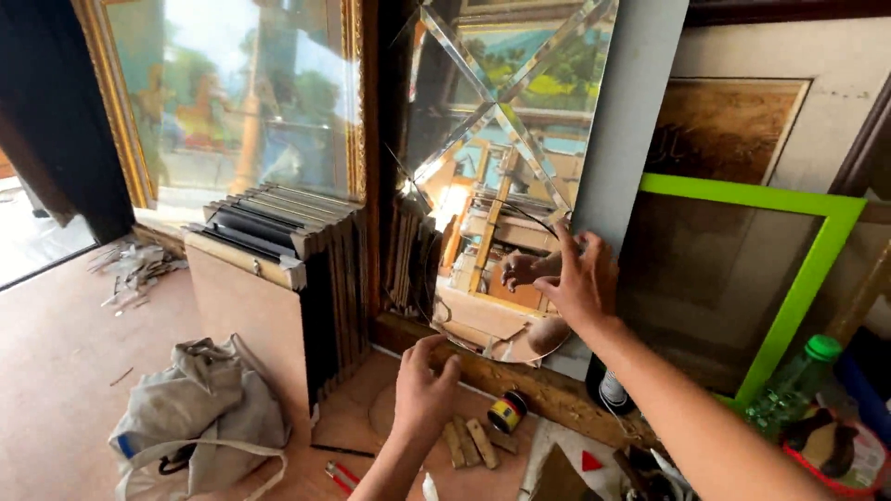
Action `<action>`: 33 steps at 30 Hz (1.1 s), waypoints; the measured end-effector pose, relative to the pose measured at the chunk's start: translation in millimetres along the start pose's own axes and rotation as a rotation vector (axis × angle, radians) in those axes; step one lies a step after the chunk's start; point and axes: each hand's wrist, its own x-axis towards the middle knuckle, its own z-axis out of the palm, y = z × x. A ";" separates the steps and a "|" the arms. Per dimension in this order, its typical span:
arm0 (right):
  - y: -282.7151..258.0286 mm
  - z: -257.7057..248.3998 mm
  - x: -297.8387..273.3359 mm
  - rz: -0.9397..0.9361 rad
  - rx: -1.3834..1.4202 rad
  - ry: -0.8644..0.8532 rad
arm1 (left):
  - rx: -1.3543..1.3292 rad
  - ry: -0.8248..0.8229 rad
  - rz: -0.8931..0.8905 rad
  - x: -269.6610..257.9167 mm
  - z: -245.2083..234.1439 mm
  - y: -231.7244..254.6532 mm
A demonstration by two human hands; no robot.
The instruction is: The person places a round mirror on a square wooden board and traces its outline with a pencil. They then use a utility knife to cut along the traced circle on the wood.
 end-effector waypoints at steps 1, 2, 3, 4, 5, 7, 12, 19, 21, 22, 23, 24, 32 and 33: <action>-1.7 -4.6 -3.5 -0.001 0.000 0.003 | -0.001 0.001 0.003 -0.8 0.6 0.7; -3.6 -9.4 -7.1 0.040 0.071 -0.002 | 0.005 0.001 0.005 -1.8 1.0 1.4; -5.7 -14.1 -9.7 0.079 0.142 -0.006 | 0.010 0.002 0.009 -2.3 1.2 2.6; -6.2 -16.6 -10.5 0.077 0.143 -0.002 | 0.009 0.004 0.013 -2.1 1.2 3.8; -7.6 -18.6 -12.0 0.132 0.241 -0.070 | 0.001 0.005 0.009 -2.5 0.5 4.2; -8.6 -19.9 -14.5 0.183 0.340 -0.136 | -0.007 0.009 0.007 -4.2 -1.9 6.1; -6.6 -15.5 -15.1 0.227 0.347 -0.124 | -0.038 -0.002 -0.010 -11.2 -11.9 14.4; 0.7 -12.6 -10.4 0.155 0.254 0.039 | -0.047 0.013 -0.030 1.3 -14.2 13.8; 3.0 -13.3 -5.5 0.173 0.328 0.033 | -0.003 0.009 -0.025 10.1 -13.7 15.9; 1.6 -14.1 -5.1 0.174 0.327 0.035 | -0.003 0.008 -0.022 13.5 -13.0 20.5; 0.4 -14.5 -6.4 0.157 0.289 0.058 | -0.008 0.006 -0.043 15.8 -11.7 23.6; -0.9 -14.3 -8.0 0.139 0.251 0.080 | -0.014 0.005 -0.065 18.5 -10.3 26.1; -7.5 -5.2 6.3 0.062 0.286 0.108 | -0.045 0.037 -0.101 44.5 -9.3 7.5; -9.5 -7.0 11.0 0.022 0.273 0.105 | -0.039 0.042 -0.122 49.1 -9.3 5.4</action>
